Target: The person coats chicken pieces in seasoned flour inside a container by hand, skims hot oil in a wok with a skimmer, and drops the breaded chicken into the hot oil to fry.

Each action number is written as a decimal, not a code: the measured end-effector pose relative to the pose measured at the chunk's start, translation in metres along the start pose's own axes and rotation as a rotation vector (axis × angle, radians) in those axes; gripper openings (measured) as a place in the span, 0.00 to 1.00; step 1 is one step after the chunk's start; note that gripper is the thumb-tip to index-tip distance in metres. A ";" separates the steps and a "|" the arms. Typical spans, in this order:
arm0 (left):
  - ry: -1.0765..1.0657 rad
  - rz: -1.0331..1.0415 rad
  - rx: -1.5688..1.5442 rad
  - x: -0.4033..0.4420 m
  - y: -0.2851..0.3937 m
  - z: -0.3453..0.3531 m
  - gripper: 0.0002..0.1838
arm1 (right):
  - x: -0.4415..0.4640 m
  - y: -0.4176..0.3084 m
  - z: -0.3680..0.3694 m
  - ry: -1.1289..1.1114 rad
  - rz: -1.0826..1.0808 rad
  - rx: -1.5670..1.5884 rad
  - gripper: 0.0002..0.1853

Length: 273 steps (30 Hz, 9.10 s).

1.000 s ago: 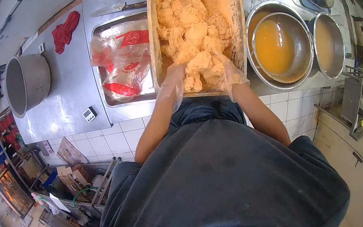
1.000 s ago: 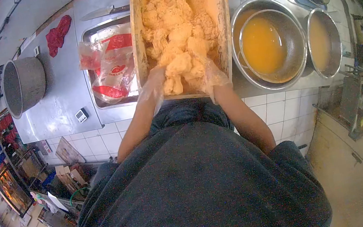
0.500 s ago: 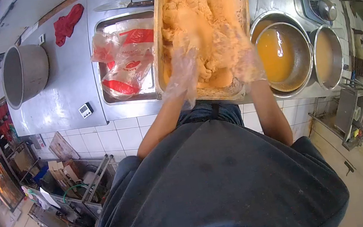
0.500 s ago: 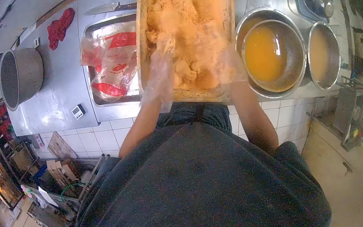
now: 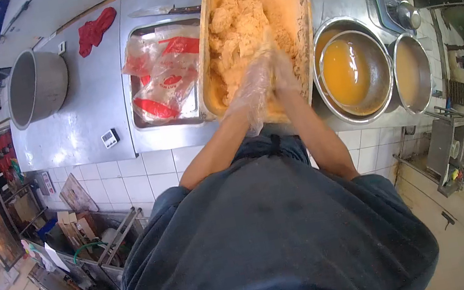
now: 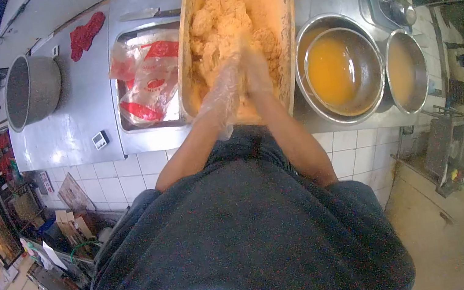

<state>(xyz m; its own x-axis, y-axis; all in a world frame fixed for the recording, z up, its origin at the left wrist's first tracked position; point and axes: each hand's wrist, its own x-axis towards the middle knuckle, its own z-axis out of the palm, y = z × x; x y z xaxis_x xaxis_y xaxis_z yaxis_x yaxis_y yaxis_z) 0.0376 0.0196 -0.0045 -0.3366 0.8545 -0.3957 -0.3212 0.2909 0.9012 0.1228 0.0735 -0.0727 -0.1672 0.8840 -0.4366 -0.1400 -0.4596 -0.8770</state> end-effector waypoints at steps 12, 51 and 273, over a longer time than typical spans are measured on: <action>0.069 1.122 1.075 -0.036 -0.130 -0.030 0.16 | 0.080 0.063 -0.104 -0.073 -0.919 -2.441 0.25; 0.211 0.542 0.689 -0.128 -0.079 0.065 0.16 | 0.034 -0.065 -0.179 -0.365 -0.325 -1.392 0.17; 2.617 0.721 -1.903 -0.632 -0.327 -0.936 0.18 | -1.201 0.384 0.958 -2.345 -2.905 1.032 0.13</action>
<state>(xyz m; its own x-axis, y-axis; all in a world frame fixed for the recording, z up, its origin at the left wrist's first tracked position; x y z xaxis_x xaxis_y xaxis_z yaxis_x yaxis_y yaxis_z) -0.4730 -1.0181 -0.2141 0.3134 -0.6033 -0.7333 0.5986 -0.4740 0.6458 -0.6648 -1.2467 0.3074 0.8077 -0.5850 -0.0733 -0.4535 -0.6959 0.5568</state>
